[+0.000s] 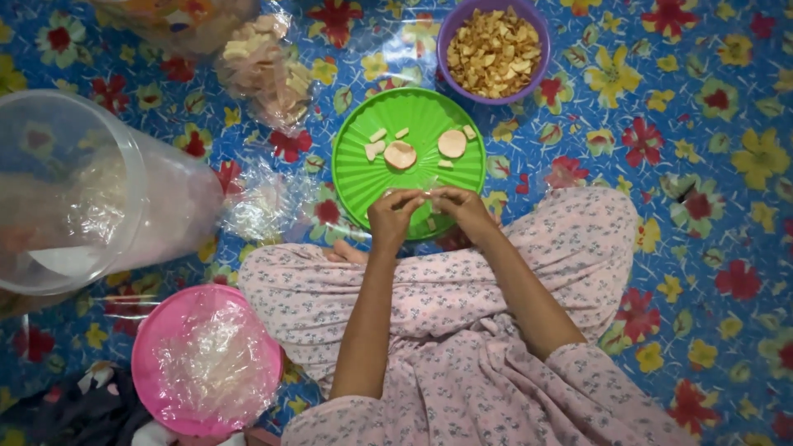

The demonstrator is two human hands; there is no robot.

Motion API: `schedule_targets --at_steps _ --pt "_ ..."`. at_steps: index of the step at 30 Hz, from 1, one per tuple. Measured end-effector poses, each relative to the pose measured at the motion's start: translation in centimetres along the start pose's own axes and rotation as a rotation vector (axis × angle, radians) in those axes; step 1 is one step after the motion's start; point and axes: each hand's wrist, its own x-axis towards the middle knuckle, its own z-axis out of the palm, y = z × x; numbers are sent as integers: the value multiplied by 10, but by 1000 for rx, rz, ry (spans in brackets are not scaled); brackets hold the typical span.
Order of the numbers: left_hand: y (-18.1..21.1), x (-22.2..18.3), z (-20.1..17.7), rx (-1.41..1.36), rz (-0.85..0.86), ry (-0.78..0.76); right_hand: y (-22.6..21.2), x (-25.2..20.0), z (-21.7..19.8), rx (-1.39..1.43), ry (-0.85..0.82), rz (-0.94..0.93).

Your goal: A person sitting on the floor picks up small food items from a container and carefully arranges them on a green plate.

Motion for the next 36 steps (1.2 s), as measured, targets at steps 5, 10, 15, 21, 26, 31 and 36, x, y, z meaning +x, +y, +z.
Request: schedule_targets --at_steps 5,10,15,21,26,31,36 --pt "17 5 -15 -2 -25 196 12 29 -5 -46 2 -62" --pt "32 13 -44 -53 -67 399 43 74 -1 -271 -54 -231" --pt "23 19 -52 -335 -216 654 50 91 30 -597 -116 -568" --pt "7 25 -49 -384 -254 652 1 107 49 -929 -40 -702" --pt "6 26 -49 -382 -267 612 45 149 37 -1155 -38 -579" --pt "1 28 -47 -375 -258 574 61 145 23 -1224 -25 -605" --pt "3 27 -43 -386 -255 544 30 137 -5 -1152 216 -619"
